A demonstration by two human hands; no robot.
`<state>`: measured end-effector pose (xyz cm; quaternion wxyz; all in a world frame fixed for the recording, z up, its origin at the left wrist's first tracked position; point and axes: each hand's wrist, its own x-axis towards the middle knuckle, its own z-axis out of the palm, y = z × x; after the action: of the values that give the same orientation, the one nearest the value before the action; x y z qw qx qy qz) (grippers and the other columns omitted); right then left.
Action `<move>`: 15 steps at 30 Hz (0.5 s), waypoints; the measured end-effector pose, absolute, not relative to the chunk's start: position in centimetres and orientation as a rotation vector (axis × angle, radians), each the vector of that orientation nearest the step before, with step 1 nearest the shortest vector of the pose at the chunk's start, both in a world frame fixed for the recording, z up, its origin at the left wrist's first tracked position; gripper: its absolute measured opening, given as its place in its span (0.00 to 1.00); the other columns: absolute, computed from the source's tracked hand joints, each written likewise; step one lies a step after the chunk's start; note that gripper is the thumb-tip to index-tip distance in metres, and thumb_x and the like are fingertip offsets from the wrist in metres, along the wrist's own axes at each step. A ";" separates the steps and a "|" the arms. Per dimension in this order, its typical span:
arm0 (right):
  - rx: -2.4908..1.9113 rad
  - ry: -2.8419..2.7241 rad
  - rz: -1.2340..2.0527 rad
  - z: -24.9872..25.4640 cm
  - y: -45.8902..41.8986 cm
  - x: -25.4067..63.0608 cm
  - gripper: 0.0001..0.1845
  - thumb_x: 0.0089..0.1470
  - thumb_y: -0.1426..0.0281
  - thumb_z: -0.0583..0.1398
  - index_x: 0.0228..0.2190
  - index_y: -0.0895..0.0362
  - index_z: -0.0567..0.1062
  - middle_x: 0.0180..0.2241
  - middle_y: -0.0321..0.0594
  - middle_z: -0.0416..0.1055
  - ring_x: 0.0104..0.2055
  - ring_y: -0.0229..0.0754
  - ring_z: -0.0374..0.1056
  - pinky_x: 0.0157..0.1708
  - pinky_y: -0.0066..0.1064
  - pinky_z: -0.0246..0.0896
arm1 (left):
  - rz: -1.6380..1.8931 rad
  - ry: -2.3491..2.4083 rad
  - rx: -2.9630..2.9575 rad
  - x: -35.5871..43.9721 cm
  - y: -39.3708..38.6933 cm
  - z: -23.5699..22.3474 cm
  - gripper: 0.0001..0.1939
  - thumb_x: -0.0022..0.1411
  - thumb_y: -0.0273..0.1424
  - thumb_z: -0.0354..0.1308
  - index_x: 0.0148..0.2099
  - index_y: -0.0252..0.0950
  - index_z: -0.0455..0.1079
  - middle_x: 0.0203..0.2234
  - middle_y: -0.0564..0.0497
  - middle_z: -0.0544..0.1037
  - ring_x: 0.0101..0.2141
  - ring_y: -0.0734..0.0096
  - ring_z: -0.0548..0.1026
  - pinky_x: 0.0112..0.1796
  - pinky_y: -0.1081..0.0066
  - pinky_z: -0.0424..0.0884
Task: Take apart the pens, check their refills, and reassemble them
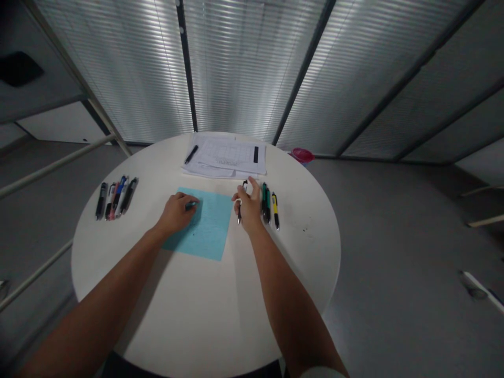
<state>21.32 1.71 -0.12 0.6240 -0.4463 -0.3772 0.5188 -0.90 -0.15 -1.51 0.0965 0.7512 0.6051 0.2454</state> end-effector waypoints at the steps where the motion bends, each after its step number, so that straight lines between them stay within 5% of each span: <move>1: -1.026 -0.904 1.197 0.0 1.7 21.3 0.29 0.51 0.56 0.63 0.53 0.47 0.63 0.19 0.23 0.67 0.11 0.29 0.52 0.10 0.21 0.41 | 0.724 1.792 2.227 -0.9 -0.1 -1.5 0.15 0.61 0.31 0.53 0.47 0.38 0.78 0.40 0.42 0.77 0.45 0.55 0.73 0.50 0.55 0.67; 9: -1.114 -1.077 1.019 0.0 1.5 21.9 0.22 0.55 0.58 0.59 0.49 0.46 0.62 0.23 0.25 0.68 0.13 0.31 0.51 0.13 0.23 0.43 | 0.730 1.767 2.218 -1.0 0.1 -1.8 0.15 0.61 0.31 0.53 0.46 0.37 0.78 0.40 0.42 0.77 0.45 0.56 0.73 0.51 0.55 0.67; 15: -1.590 -1.391 0.317 0.9 0.6 23.0 0.21 0.50 0.74 0.60 0.47 0.50 0.67 0.41 0.41 0.68 0.39 0.42 0.66 0.37 0.32 0.60 | 0.740 1.759 2.224 -1.0 0.0 -1.7 0.15 0.61 0.31 0.53 0.46 0.37 0.78 0.40 0.41 0.77 0.45 0.56 0.73 0.51 0.55 0.67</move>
<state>22.97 0.63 0.91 0.4820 -0.6522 -0.5705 0.1299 -1.02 0.00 -1.65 0.1055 0.7547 0.5969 0.2510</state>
